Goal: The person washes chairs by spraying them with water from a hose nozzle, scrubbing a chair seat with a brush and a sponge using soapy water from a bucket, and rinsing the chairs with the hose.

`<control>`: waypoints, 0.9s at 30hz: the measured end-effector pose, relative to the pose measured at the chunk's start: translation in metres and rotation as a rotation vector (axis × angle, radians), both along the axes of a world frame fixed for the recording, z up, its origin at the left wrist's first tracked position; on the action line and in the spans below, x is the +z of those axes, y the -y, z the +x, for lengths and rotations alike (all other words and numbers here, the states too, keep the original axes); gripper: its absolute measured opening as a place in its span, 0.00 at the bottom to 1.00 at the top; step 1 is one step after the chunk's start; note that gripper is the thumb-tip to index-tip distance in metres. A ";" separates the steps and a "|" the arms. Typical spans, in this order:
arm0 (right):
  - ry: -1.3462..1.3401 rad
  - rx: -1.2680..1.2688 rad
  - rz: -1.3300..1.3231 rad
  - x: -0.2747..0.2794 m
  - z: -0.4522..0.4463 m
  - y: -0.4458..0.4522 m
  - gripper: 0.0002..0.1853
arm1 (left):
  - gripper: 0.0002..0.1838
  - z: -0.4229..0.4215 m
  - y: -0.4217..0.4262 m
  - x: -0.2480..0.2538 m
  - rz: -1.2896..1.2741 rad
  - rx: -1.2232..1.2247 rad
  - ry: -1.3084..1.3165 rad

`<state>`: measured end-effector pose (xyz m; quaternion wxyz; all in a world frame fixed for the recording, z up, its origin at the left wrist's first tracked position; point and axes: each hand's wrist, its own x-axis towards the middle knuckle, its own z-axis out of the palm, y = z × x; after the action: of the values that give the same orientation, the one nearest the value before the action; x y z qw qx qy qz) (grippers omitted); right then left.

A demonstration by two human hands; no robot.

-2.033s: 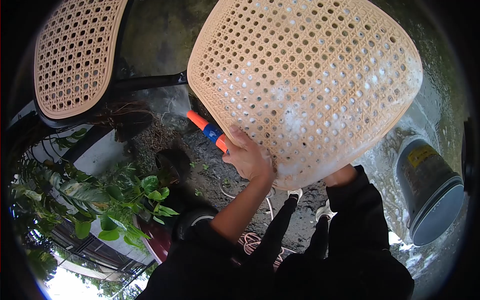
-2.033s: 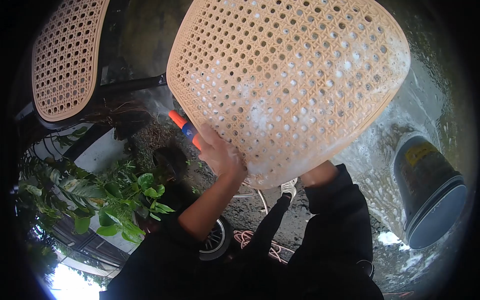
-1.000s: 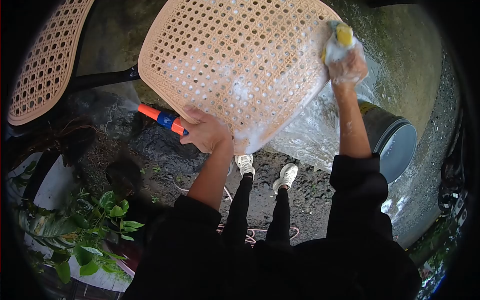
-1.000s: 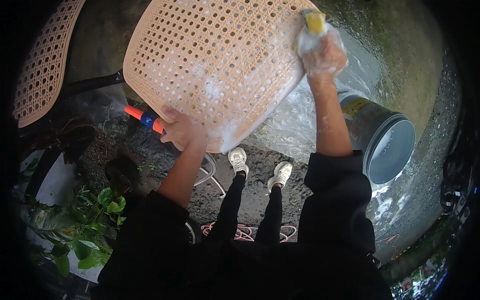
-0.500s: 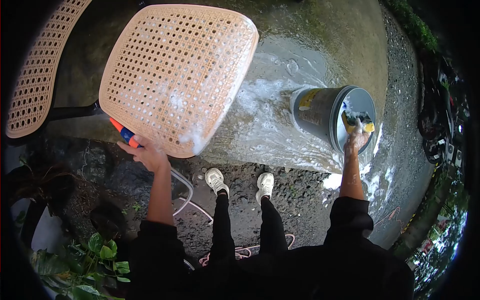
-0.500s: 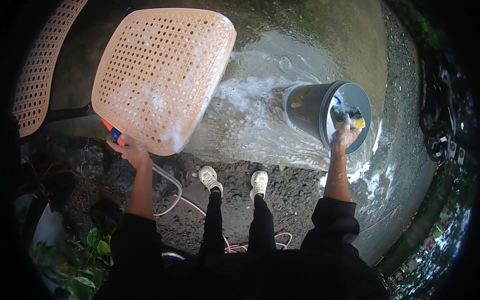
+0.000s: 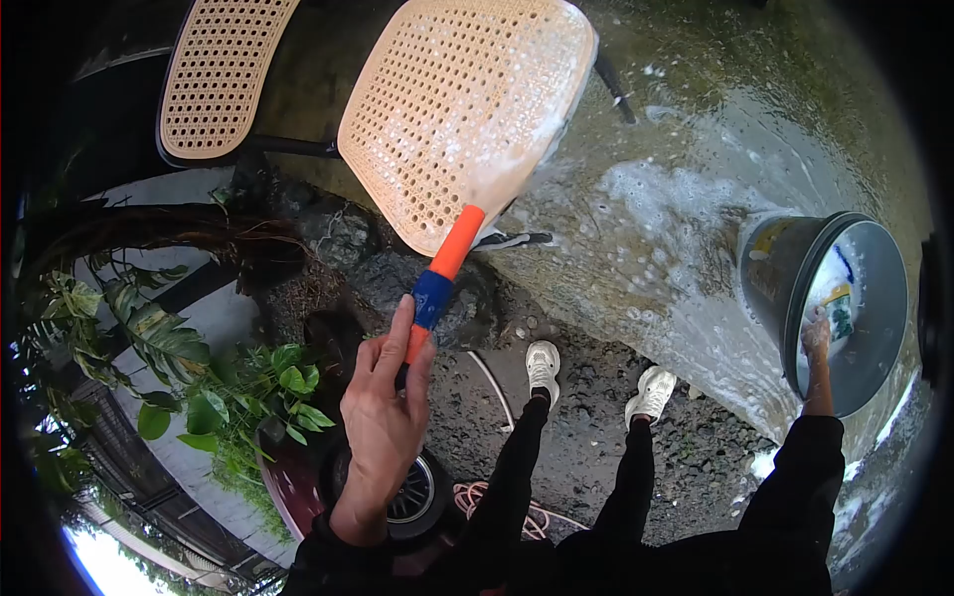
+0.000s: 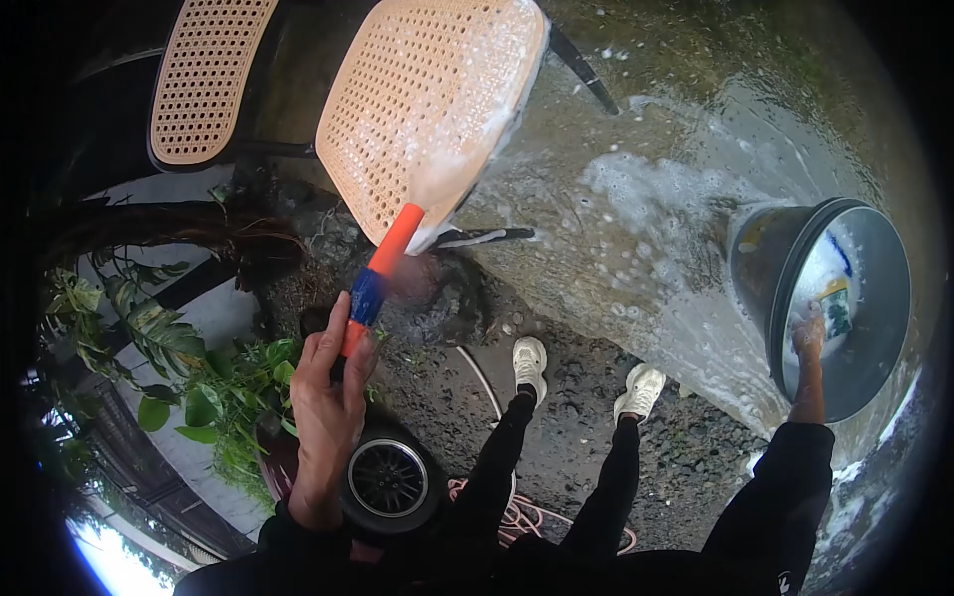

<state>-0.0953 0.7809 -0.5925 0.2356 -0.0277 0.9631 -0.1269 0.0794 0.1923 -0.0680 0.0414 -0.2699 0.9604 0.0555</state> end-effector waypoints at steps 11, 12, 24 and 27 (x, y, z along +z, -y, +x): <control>0.136 0.430 0.394 -0.132 -0.015 -0.047 0.30 | 0.20 -0.037 -0.042 0.000 -0.379 -0.055 0.098; 0.131 0.433 0.391 -0.134 -0.016 -0.048 0.29 | 0.20 -0.039 -0.043 0.002 -0.379 -0.063 0.090; 0.042 0.562 0.533 -0.190 -0.033 -0.086 0.19 | 0.20 -0.073 -0.030 0.003 -0.361 -0.046 -0.071; -0.039 0.471 0.561 -0.194 -0.041 -0.096 0.20 | 0.20 -0.074 -0.037 -0.004 -0.284 -0.028 -0.008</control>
<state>-0.1364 0.8765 -0.7869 0.2382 -0.1856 0.9320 0.2003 0.0051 0.2297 -0.0715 -0.0003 -0.2593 0.9625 -0.0803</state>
